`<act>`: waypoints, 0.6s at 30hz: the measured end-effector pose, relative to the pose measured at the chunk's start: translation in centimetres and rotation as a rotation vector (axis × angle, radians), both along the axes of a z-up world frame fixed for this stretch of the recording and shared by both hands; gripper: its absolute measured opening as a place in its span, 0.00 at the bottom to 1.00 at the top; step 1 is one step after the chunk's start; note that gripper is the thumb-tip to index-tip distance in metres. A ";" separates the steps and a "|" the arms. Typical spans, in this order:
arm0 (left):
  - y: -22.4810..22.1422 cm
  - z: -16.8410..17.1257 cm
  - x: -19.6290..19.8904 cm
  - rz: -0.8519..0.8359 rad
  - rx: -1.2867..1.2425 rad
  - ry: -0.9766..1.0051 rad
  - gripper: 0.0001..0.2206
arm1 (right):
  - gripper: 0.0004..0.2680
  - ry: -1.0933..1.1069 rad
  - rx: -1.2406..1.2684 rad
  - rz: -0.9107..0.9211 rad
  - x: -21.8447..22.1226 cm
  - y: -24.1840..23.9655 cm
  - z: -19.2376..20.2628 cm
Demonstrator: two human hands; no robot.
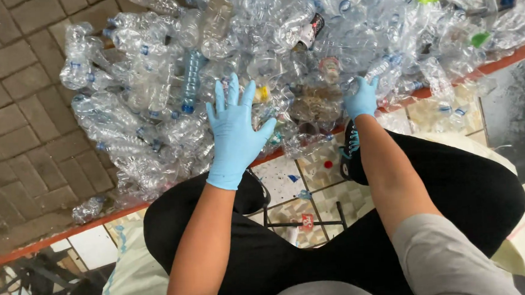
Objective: Sort plastic bottles from a pile, remove their caps, and place them into a large collection bag.
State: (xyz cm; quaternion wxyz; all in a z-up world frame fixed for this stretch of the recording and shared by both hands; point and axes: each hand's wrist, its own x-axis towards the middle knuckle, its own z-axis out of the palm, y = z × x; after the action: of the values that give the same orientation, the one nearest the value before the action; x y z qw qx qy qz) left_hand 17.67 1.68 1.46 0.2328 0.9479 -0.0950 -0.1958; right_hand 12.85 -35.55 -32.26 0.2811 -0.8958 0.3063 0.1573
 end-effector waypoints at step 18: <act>0.2 -1.1 -1.3 -0.052 0.024 -0.063 0.37 | 0.02 -0.346 -0.587 0.788 5.0 3.8 7.4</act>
State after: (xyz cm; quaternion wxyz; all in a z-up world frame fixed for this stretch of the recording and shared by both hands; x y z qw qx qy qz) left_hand 16.41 1.86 0.41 0.2130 0.9535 -0.1245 -0.1729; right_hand 17.86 -31.77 -24.90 -0.0159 -0.9971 -0.0737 0.0084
